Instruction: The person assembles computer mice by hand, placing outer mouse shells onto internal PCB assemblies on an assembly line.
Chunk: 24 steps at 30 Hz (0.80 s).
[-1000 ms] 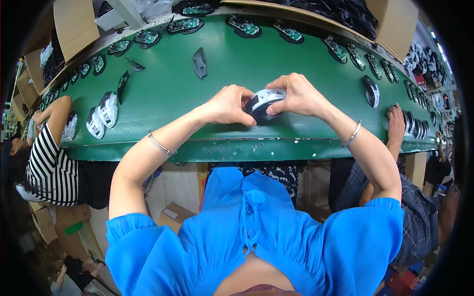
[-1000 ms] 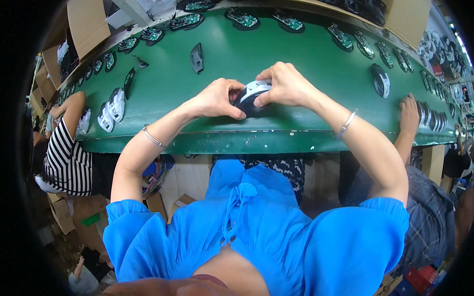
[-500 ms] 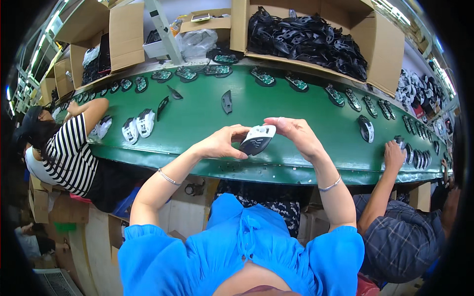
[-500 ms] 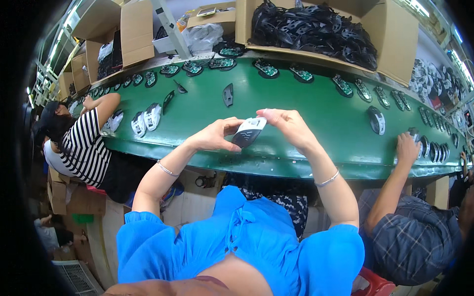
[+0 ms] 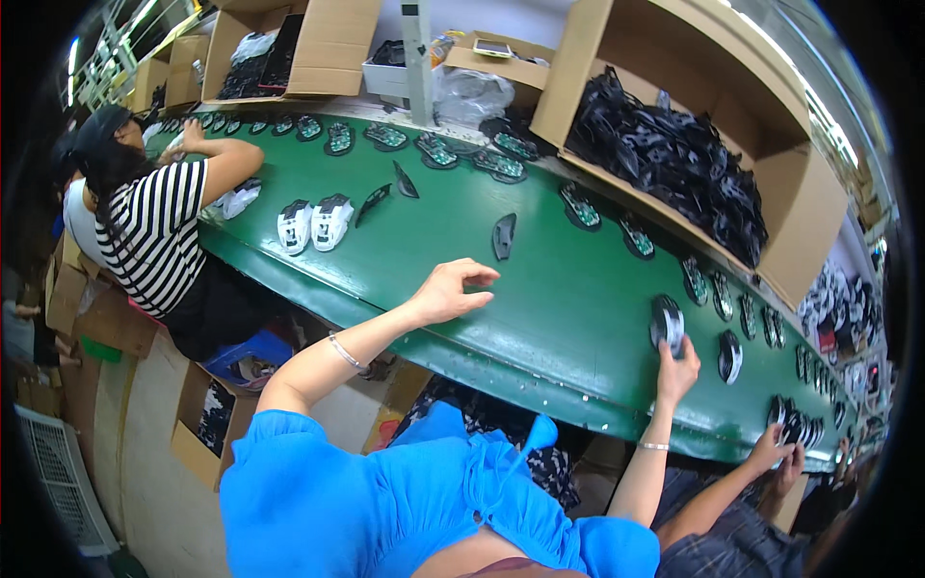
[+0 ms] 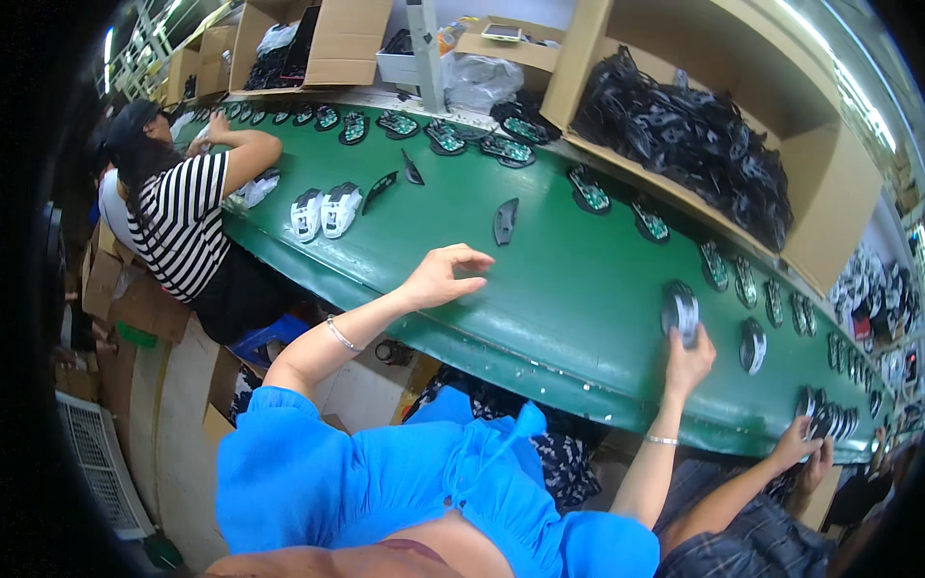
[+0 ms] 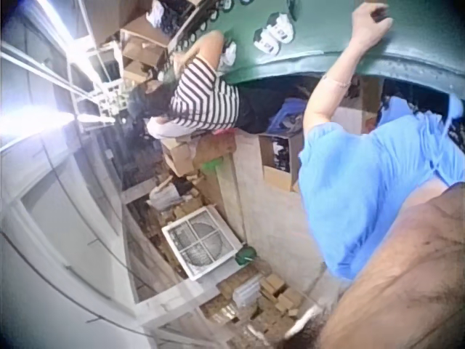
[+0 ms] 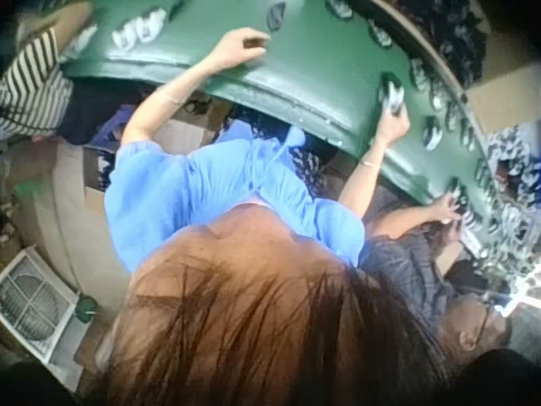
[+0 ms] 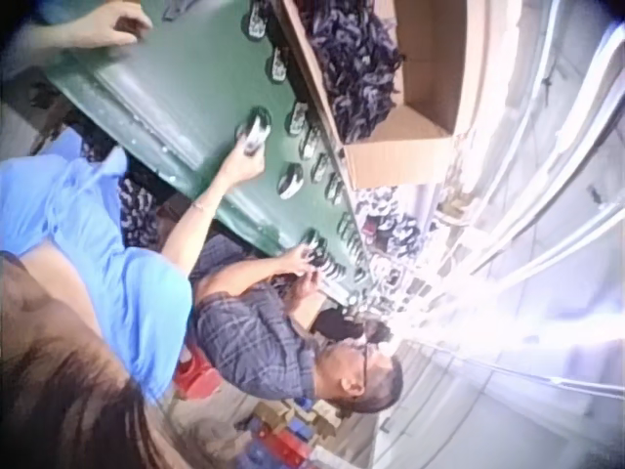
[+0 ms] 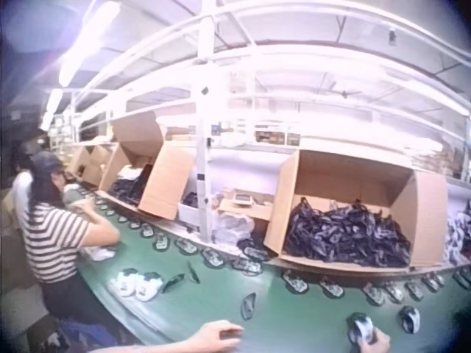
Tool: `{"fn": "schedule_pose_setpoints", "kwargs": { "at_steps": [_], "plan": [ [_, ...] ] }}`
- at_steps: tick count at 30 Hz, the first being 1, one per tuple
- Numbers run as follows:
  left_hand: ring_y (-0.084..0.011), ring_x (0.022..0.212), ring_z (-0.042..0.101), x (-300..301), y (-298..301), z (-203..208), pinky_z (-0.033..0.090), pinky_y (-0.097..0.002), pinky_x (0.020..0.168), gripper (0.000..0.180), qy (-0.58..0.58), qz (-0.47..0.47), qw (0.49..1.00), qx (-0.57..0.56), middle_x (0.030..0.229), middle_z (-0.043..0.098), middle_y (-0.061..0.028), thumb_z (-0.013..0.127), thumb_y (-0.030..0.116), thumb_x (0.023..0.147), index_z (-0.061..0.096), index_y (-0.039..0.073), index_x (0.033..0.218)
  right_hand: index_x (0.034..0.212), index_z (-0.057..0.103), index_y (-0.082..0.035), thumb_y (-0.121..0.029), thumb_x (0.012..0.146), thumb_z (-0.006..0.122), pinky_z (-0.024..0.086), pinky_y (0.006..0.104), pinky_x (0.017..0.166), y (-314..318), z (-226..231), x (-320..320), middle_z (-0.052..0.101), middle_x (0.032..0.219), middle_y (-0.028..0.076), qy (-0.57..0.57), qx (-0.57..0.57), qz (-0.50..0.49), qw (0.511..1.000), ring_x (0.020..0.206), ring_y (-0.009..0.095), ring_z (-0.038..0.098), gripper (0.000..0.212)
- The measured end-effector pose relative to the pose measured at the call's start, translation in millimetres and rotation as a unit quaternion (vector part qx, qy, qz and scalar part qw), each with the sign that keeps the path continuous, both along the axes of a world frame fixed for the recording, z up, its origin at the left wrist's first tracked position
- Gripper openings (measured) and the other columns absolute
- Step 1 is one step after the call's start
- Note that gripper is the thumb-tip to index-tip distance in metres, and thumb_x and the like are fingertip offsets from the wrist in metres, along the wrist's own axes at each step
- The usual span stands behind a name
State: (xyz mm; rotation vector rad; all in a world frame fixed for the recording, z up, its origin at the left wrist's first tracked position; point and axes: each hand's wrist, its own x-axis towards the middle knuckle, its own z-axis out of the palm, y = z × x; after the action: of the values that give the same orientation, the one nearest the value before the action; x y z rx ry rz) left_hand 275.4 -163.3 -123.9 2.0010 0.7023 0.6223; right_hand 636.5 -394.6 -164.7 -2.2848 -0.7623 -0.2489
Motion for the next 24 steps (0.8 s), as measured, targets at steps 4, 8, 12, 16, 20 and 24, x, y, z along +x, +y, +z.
{"fn": "schedule_pose_setpoints", "kwargs": {
  "at_steps": [4, 8, 12, 16, 20, 24],
  "plan": [
    [-0.0196, 0.081, 0.063, -47, 41, -7, 0.05, -0.0306, 0.074, 0.023, 0.0, 0.097, 0.986, 0.139, 0.083, 0.064, -0.0078, 0.061, 0.002, 0.075, 0.069, 0.006, 0.096, 0.115, 0.062, 0.0, -0.017, 0.074, 0.074, 0.039, 0.0421, 0.097, 7, 9, -26, 0.06, 0.115, 0.019, -0.206, -0.015, -0.018, 0.978, 0.11, 0.033, 0.05, 0.047],
    [-0.03, 0.089, 0.06, -105, 108, -2, 0.048, -0.0393, 0.079, 0.023, 0.067, 0.285, 0.871, 0.394, 0.091, 0.062, -0.0141, 0.063, 0.006, 0.075, 0.063, 0.002, 0.098, 0.112, 0.064, 0.001, -0.012, 0.08, 0.07, 0.05, 0.031, 0.075, 86, 49, -89, 0.068, 0.092, 0.012, 0.129, 0.099, 0.215, 0.963, 0.079, 0.018, 0.064, 0.035],
    [-0.0324, 0.11, 0.05, -122, 133, 13, 0.039, -0.0454, 0.096, 0.07, 0.416, 0.425, 0.741, 0.312, 0.115, 0.055, -0.0177, 0.076, 0.047, 0.067, 0.055, -0.003, 0.111, 0.102, 0.067, 0.002, -0.03, 0.079, 0.07, 0.052, 0.0303, 0.077, 185, 43, -129, 0.07, 0.093, 0.015, 0.246, 0.03, 0.326, 0.912, 0.087, 0.021, 0.067, 0.039],
    [-0.0361, 0.122, 0.042, -140, 129, -19, 0.031, -0.0469, 0.105, 0.067, 0.417, 0.37, 0.787, 0.265, 0.124, 0.05, -0.0222, 0.077, 0.041, 0.069, 0.055, -0.003, 0.114, 0.093, 0.068, -0.001, -0.031, 0.074, 0.072, 0.052, 0.0372, 0.076, 248, 35, -161, 0.069, 0.089, 0.017, 0.235, -0.076, 0.262, 0.933, 0.086, 0.028, 0.067, 0.036],
    [-0.0402, 0.127, 0.036, -132, 111, 2, 0.031, -0.0473, 0.106, 0.075, 0.361, 0.222, 0.872, 0.246, 0.132, 0.043, -0.023, 0.078, 0.023, 0.068, 0.045, 0.006, 0.134, 0.087, 0.069, -0.002, -0.029, 0.073, 0.07, 0.052, 0.0387, 0.076, 258, 21, -152, 0.069, 0.088, 0.019, 0.223, -0.124, 0.273, 0.928, 0.088, 0.031, 0.066, 0.031],
    [-0.0405, 0.122, 0.042, -161, 115, 5, 0.039, -0.0435, 0.102, 0.082, 0.305, 0.173, 0.922, 0.162, 0.13, 0.043, -0.0226, 0.075, 0.009, 0.066, 0.037, 0.005, 0.138, 0.077, 0.067, 0.0, -0.019, 0.075, 0.068, 0.05, 0.0272, 0.051, 242, 24, -155, 0.065, 0.062, 0.007, 0.254, -0.081, 0.301, 0.915, 0.053, 0.014, 0.064, 0.02]
  ]
}}
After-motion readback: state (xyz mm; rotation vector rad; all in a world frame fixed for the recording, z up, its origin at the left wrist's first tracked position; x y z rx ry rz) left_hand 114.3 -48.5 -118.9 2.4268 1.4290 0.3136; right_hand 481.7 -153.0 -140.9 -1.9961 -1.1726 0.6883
